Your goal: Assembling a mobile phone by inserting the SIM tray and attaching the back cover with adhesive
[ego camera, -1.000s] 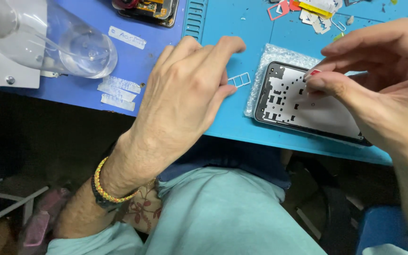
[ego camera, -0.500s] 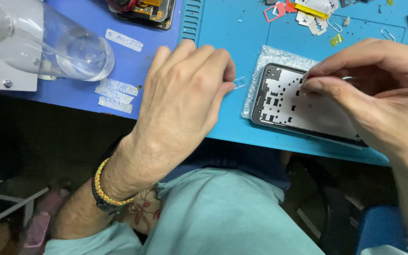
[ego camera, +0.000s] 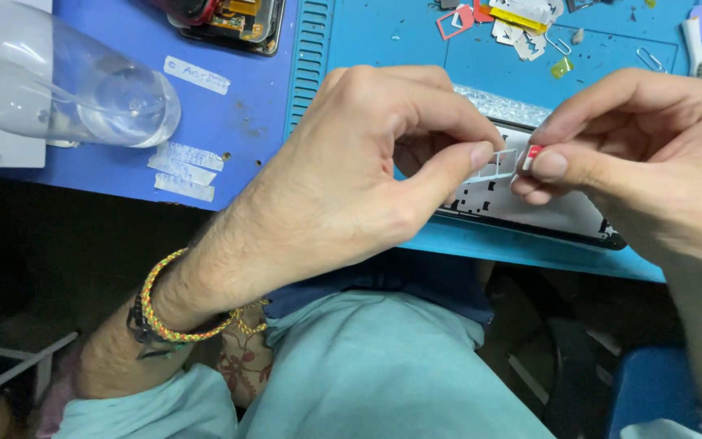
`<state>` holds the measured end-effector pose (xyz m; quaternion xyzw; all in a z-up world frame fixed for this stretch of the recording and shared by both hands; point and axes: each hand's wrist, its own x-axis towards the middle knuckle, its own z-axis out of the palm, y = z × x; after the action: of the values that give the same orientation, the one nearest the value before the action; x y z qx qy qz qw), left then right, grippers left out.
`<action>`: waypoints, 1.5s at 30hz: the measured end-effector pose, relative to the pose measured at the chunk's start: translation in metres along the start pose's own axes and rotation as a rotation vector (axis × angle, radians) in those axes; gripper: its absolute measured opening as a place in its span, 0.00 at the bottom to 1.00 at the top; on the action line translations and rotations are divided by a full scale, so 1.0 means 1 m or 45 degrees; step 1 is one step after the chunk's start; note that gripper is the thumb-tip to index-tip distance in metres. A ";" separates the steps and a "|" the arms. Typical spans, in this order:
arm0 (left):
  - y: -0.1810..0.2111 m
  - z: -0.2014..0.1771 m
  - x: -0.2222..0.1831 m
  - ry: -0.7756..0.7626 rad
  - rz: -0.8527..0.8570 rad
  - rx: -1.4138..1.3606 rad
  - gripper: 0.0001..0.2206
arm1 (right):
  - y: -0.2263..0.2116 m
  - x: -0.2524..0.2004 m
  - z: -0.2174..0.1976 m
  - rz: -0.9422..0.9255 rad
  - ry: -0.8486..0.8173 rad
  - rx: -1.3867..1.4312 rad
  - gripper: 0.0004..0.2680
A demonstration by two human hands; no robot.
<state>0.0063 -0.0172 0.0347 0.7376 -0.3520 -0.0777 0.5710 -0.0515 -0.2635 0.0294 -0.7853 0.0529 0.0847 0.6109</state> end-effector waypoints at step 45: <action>0.013 0.027 -0.015 -0.053 -0.153 -0.292 0.07 | -0.038 -0.036 0.017 -0.070 0.086 -0.354 0.17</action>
<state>-0.0245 -0.0302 0.0331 0.6855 -0.3076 -0.1668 0.6385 -0.0807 -0.2387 0.0686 -0.8660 0.0396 0.0479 0.4961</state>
